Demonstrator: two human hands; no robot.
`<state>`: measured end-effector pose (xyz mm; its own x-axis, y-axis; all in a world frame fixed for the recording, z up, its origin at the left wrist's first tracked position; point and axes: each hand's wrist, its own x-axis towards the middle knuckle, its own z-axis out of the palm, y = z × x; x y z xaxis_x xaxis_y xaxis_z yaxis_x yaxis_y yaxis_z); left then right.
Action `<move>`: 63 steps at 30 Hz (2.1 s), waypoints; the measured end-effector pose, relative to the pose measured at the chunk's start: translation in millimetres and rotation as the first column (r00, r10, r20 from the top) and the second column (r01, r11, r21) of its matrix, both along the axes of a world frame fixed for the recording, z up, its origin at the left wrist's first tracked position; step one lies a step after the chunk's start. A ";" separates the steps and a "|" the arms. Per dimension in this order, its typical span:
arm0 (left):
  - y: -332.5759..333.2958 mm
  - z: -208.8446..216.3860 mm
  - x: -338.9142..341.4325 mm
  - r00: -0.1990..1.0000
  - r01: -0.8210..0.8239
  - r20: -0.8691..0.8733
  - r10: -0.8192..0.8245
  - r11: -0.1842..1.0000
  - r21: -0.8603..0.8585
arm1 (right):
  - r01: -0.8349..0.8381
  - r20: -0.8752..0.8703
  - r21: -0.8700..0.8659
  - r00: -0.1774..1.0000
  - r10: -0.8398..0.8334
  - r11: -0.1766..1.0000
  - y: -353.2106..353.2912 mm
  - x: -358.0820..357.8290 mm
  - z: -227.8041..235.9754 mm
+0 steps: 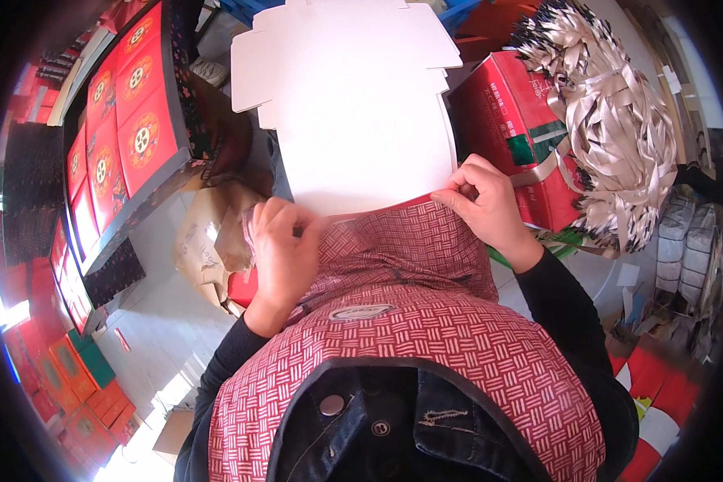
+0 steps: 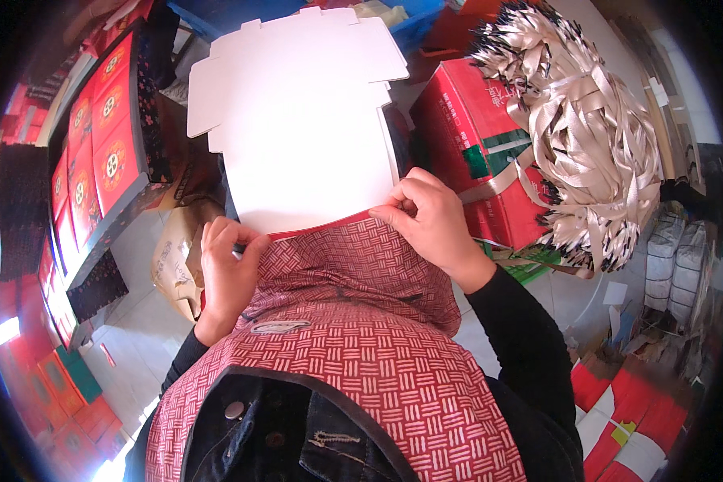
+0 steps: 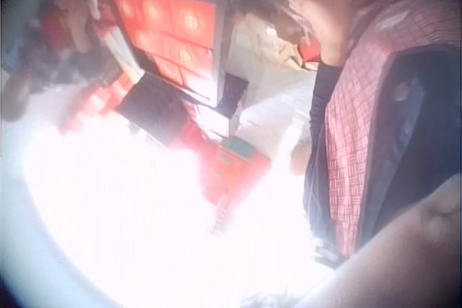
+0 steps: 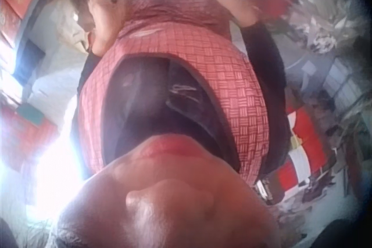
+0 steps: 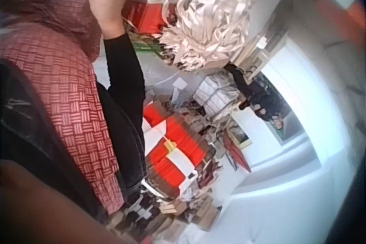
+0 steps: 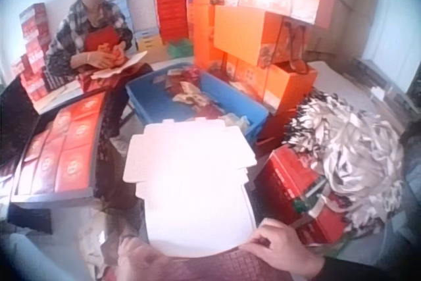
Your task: The person folds red paper into small rectangular boxes by hand. They repeatedly pick up flat red sheets, fold the edges to form the box shape, and place the finished boxes onto a stack on the table.
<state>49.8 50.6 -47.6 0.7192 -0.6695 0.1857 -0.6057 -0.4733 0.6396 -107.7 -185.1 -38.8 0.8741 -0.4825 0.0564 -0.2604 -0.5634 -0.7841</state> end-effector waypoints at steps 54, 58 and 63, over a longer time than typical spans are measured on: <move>-55.5 -36.2 86.4 0.478 -0.479 -0.877 -0.050 0.822 -0.308 | -0.297 -0.012 -0.362 0.949 0.314 0.884 -171.6 237.9 35.6; -55.5 -32.9 81.8 0.482 -0.513 -0.872 -0.083 0.780 -0.357 | -0.237 0.159 -0.622 0.895 0.417 0.746 -158.8 217.4 34.6; -48.7 -29.5 79.6 0.508 -0.448 -0.861 0.000 0.854 -0.264 | -0.256 0.085 -0.458 0.941 0.328 0.852 -145.1 202.3 47.1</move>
